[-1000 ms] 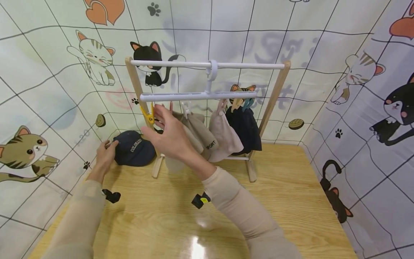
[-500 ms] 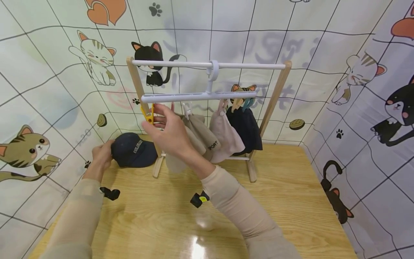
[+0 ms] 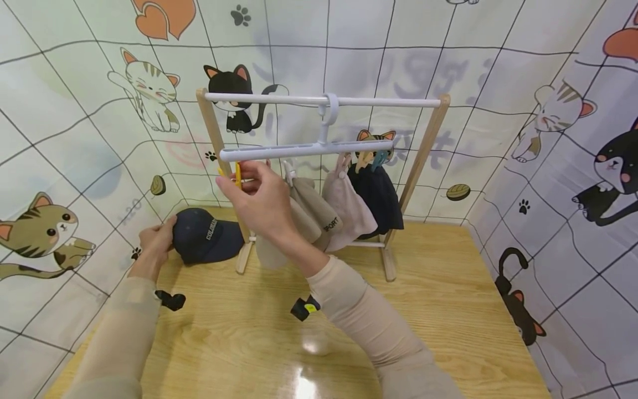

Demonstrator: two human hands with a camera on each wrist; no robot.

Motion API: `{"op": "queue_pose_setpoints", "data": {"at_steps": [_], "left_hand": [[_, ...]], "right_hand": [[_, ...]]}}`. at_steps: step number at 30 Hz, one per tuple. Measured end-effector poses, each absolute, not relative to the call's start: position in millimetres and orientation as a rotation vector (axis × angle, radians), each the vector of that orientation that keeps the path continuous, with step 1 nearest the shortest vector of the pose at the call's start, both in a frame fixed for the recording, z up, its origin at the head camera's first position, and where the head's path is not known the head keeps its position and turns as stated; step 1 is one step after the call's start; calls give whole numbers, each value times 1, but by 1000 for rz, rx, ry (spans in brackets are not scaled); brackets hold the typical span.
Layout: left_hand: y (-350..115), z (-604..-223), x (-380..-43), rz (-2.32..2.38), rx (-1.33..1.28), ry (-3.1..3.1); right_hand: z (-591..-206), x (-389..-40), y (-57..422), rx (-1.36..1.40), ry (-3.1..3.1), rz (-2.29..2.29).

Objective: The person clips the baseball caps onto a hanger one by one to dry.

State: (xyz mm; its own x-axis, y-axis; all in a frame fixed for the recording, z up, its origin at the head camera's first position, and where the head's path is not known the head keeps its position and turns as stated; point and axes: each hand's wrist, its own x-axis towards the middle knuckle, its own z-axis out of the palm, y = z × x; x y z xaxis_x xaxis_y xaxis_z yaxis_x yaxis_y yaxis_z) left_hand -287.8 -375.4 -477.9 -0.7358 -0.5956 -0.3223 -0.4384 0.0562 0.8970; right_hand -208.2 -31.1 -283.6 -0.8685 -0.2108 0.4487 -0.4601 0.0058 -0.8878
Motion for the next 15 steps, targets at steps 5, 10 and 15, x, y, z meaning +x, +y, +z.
{"op": "queue_pose_setpoints", "data": {"at_steps": [5,10,15], "left_hand": [[-374,-475,-288,-1716,1061,-2154],[-370,-470,-286,-1610,956,-2180],[-363,-463,-285,-1432,829,-2200]], "right_hand": [[-281,-208,-32,615,-2097,1916],[-279,-207,-33,567,-2102,1871],[-277,-208,-34,550,-2082,1848]]}}
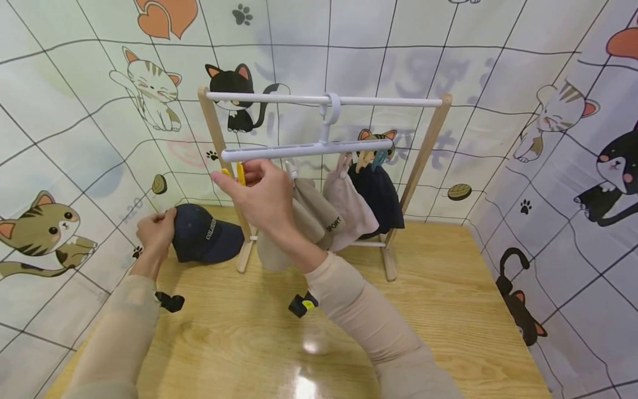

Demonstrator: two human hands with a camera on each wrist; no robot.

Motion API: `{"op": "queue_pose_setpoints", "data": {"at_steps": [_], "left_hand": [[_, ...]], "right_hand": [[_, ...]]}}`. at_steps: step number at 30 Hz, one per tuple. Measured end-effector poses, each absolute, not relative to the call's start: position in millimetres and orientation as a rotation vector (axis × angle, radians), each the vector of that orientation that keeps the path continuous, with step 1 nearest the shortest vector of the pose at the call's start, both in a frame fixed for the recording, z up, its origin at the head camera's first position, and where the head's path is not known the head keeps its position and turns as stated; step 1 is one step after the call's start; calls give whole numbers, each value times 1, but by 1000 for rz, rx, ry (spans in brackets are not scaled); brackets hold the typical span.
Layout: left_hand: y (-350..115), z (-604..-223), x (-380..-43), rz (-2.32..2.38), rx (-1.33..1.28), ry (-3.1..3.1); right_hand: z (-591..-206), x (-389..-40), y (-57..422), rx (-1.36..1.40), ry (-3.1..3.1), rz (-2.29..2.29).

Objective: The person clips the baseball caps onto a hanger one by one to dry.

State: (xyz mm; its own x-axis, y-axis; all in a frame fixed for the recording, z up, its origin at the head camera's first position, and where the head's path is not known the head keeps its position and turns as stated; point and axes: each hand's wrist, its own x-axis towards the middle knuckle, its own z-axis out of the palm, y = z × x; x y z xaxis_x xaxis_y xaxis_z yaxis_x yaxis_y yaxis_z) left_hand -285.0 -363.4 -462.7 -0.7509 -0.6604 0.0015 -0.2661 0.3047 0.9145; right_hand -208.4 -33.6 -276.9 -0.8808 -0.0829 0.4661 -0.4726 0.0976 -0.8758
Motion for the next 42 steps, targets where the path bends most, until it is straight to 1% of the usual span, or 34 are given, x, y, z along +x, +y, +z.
{"op": "queue_pose_setpoints", "data": {"at_steps": [10,34,42], "left_hand": [[-351,-451,-277,-1109,494,-2251],[-329,-407,-244,-845,55,-2272],[-320,-388,-226,-800,-79,-2328]], "right_hand": [[-275,-212,-35,538,-2050,1878],[-270,-209,-24,559,-2132,1957],[-267,-206,-19,553,-2195,1920]]}}
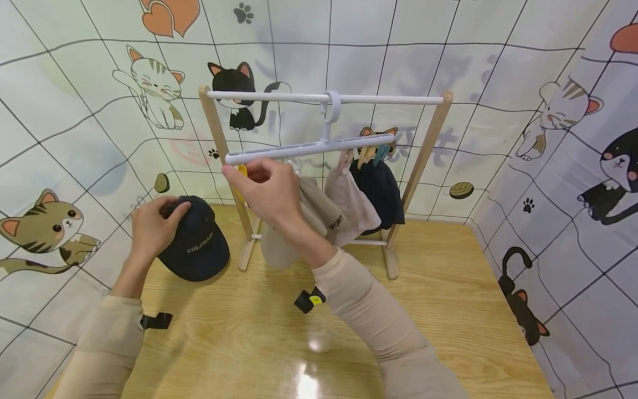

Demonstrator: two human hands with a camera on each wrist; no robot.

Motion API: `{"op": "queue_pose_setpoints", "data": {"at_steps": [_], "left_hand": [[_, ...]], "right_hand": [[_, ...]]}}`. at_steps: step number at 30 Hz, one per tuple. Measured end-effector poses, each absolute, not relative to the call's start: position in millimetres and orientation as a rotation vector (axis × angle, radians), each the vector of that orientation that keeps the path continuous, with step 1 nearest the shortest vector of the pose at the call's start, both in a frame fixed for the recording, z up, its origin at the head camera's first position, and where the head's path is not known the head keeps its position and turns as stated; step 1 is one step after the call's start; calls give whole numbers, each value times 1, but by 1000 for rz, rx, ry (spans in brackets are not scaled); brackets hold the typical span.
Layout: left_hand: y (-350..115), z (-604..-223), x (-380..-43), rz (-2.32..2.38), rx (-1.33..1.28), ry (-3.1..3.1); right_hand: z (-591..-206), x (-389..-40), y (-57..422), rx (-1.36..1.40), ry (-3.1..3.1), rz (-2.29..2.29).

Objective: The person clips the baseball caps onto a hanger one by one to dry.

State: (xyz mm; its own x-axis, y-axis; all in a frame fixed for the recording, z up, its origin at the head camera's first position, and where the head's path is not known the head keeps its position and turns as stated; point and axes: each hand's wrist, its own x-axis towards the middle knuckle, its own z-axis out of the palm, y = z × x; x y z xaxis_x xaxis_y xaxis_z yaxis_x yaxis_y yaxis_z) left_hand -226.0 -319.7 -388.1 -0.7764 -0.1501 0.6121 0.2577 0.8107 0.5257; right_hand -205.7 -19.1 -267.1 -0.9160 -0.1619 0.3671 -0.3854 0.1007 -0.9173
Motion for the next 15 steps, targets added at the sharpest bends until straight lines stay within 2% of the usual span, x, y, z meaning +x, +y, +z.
{"op": "queue_pose_setpoints", "data": {"at_steps": [15], "left_hand": [[-313,-369,-206,-786,-251,-2255]], "right_hand": [[-267,-205,-18,545,-2216,1954]]}}
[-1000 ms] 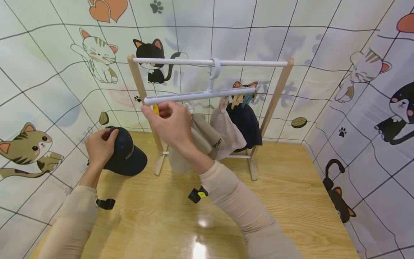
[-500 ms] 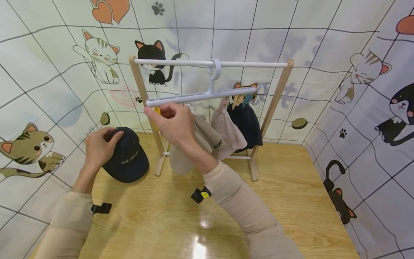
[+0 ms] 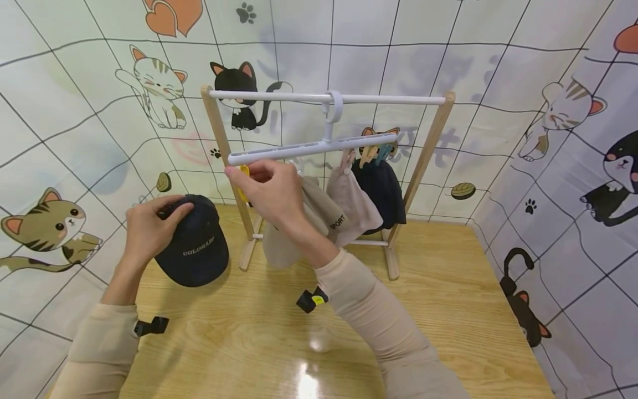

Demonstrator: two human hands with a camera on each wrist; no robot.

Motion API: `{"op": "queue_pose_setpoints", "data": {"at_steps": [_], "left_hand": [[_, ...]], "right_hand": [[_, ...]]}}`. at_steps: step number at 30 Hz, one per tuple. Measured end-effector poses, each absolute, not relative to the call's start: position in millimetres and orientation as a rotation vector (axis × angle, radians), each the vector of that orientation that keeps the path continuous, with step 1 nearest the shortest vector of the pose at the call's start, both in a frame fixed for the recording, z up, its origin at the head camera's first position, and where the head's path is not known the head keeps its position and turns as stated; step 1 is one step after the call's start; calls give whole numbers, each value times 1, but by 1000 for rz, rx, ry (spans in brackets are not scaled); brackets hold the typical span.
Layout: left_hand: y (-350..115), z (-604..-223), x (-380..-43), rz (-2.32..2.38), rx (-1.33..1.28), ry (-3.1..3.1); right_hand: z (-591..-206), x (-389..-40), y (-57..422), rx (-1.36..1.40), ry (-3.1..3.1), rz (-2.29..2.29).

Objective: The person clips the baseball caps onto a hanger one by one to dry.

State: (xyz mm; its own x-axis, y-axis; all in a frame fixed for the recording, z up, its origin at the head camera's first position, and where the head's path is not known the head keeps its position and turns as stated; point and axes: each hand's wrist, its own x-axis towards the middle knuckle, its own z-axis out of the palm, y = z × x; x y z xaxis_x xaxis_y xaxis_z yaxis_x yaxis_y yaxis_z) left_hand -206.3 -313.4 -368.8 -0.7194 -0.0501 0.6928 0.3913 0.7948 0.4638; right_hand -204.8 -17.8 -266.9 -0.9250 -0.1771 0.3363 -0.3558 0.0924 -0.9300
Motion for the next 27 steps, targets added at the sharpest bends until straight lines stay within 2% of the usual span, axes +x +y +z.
{"op": "queue_pose_setpoints", "data": {"at_steps": [18,27], "left_hand": [[-304,-351,-196,-849,-357,-2297],[-299,-344,-191,-996,-494,-2339]], "right_hand": [[-270,-209,-16,531,-2224,1981],[-269,-211,-14,579,-2201,2018]]}}
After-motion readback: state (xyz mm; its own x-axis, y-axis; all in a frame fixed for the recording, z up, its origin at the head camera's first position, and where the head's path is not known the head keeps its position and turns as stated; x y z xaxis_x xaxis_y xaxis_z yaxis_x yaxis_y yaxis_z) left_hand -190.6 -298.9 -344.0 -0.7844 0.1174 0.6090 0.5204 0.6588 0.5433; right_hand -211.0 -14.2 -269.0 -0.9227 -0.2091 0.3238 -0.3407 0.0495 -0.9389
